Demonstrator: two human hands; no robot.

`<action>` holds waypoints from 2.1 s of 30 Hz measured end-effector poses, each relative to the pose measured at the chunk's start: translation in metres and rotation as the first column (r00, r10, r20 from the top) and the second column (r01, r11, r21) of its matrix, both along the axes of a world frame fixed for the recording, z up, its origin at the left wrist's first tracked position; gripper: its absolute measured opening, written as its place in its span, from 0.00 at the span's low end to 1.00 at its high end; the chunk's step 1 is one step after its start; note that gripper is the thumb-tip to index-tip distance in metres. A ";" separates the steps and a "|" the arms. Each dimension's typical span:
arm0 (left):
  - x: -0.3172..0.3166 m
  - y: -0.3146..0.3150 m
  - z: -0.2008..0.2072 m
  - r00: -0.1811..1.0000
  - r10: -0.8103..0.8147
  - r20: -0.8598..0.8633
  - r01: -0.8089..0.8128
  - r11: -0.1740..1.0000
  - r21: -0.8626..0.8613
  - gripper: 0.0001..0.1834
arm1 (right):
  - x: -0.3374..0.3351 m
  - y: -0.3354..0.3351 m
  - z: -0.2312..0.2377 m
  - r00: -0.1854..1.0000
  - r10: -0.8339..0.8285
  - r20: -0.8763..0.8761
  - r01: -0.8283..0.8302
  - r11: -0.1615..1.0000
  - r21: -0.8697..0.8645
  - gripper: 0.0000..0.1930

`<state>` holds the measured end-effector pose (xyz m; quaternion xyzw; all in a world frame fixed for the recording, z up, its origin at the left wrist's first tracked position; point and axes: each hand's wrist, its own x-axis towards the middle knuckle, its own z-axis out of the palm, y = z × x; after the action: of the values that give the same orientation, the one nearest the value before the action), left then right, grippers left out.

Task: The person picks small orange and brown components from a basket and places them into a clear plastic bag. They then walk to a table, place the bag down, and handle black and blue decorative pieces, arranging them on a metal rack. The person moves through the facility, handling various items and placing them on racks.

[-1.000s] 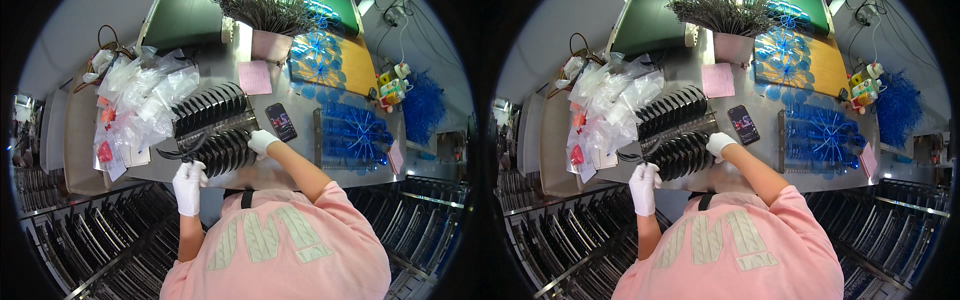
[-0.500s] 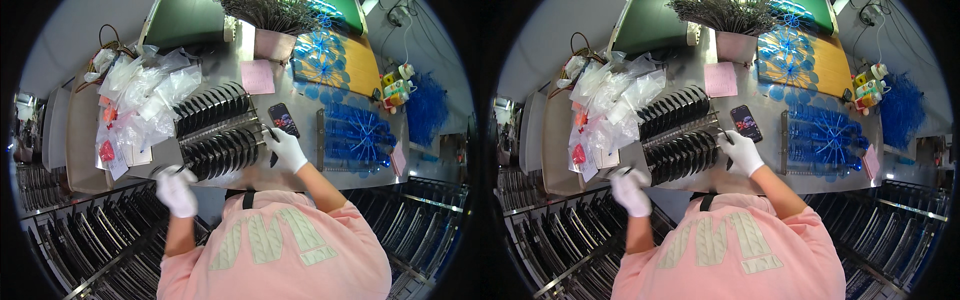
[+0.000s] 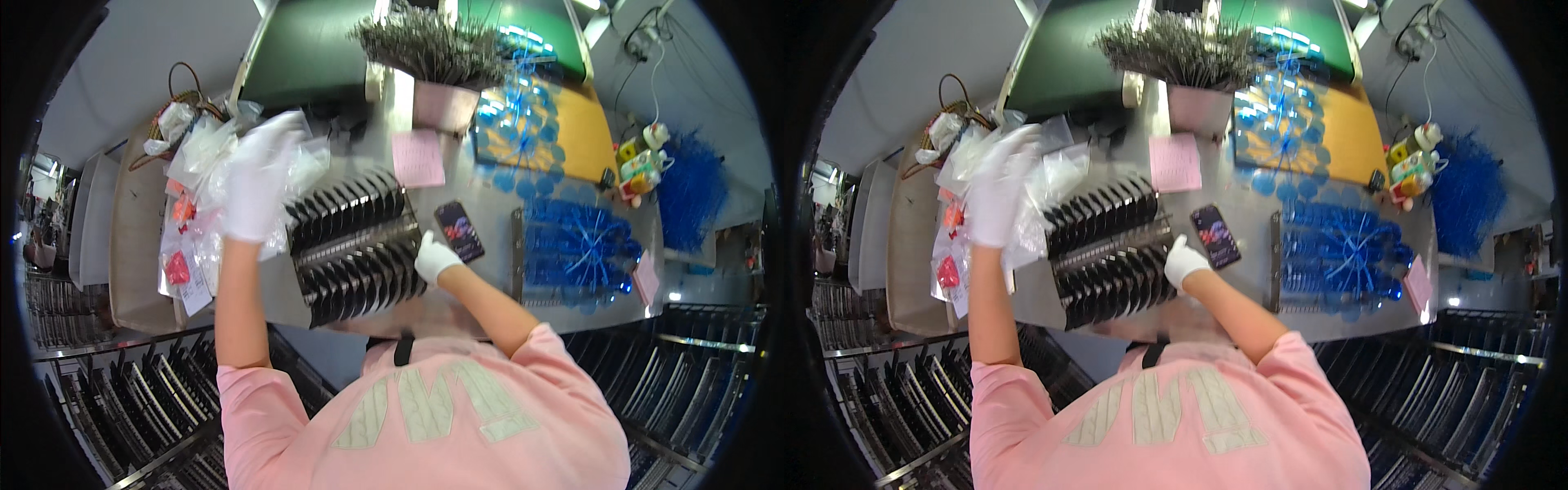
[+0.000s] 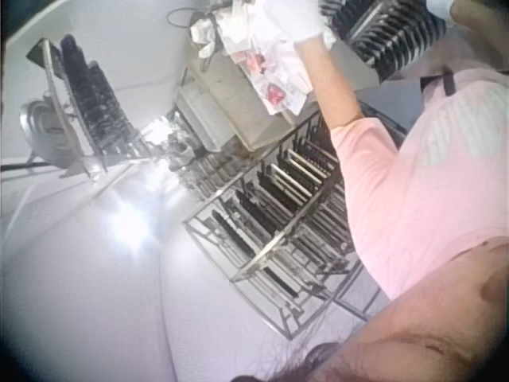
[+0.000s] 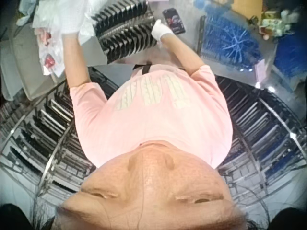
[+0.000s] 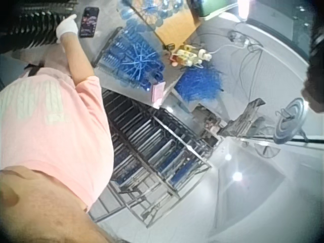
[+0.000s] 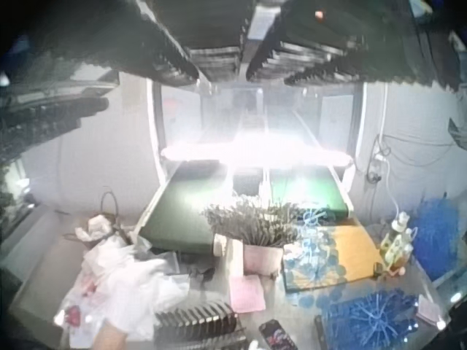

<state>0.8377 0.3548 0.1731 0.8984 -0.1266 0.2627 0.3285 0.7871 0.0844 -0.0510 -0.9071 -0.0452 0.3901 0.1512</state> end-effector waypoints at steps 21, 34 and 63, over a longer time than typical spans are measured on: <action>0.205 -0.138 0.009 0.908 0.274 0.318 -0.360 0.898 0.253 0.13 | -0.069 -0.108 0.073 0.956 -0.066 0.285 -0.028 0.950 0.312 0.24; -0.082 0.049 0.061 0.785 0.295 0.545 0.035 0.858 -0.513 0.10 | -0.044 -0.050 0.069 0.666 -0.060 0.743 -0.506 0.697 0.509 0.18; -0.226 0.101 -0.311 0.690 0.358 -0.629 -0.602 -0.198 -0.773 0.07 | -0.006 0.135 0.024 0.029 0.815 0.579 -0.999 0.035 0.002 0.37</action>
<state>0.6112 0.4561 -0.1378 0.4144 0.4713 0.2939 0.7209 0.7806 0.2197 -0.0265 -0.6449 -0.7468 0.1602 0.0279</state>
